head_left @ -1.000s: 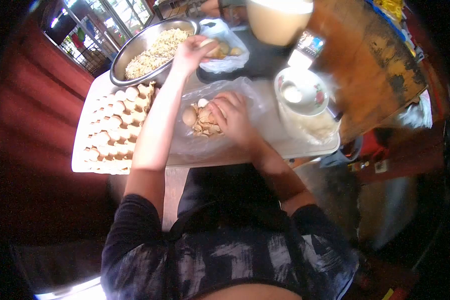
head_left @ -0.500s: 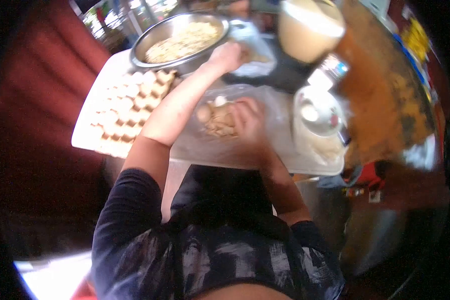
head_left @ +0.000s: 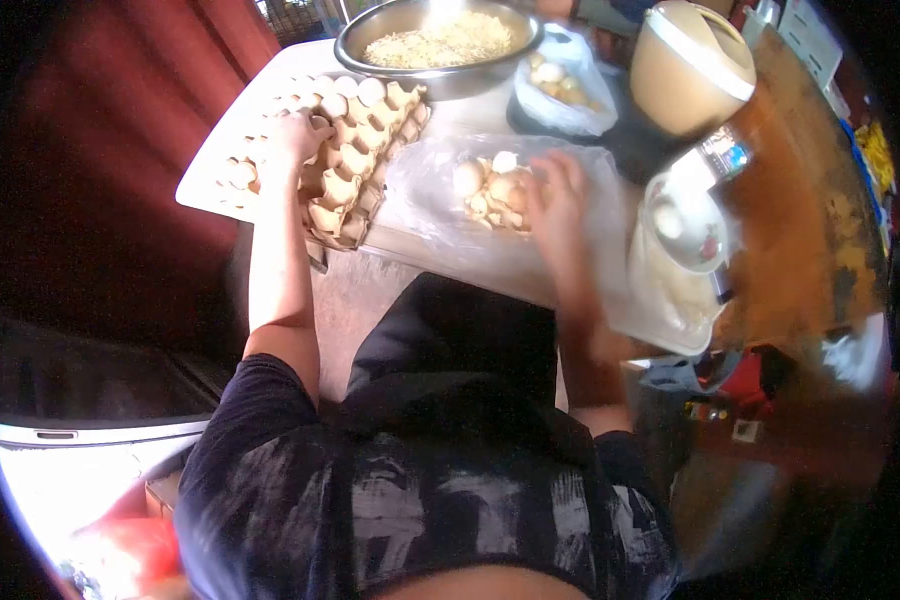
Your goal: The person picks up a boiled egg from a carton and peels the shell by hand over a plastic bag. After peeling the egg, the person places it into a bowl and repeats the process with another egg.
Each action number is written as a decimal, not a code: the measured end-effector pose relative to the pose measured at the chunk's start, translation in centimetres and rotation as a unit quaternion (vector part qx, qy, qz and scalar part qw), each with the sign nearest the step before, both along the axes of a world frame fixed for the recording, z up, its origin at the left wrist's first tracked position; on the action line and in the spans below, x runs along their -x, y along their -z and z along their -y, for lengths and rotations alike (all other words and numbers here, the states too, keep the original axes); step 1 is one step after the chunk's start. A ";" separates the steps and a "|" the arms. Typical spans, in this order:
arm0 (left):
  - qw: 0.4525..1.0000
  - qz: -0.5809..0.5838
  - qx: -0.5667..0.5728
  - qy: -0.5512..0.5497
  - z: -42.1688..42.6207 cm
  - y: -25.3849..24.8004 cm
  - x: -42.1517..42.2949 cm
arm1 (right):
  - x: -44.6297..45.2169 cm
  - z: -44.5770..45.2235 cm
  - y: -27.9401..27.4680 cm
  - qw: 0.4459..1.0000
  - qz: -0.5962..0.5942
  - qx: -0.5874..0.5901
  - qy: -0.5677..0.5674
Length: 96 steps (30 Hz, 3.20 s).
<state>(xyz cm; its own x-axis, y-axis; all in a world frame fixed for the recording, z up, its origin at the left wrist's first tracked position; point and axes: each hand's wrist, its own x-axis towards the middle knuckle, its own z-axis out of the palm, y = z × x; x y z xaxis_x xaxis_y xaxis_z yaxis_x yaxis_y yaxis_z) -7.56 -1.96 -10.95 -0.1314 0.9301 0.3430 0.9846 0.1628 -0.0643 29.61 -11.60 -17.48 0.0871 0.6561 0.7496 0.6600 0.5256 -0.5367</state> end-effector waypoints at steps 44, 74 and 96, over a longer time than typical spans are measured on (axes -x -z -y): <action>0.475 0.814 0.203 0.267 10.3 3.0 -21.8 | 0.3 0.6 -0.7 0.956 -0.129 0.032 -0.262; 0.557 0.779 0.163 0.238 9.9 3.7 -21.3 | 0.6 0.4 0.1 0.992 -0.035 -0.028 -0.119; 0.539 0.800 0.148 0.219 9.7 4.3 -22.3 | 0.7 0.6 0.0 0.997 -0.040 0.001 -0.062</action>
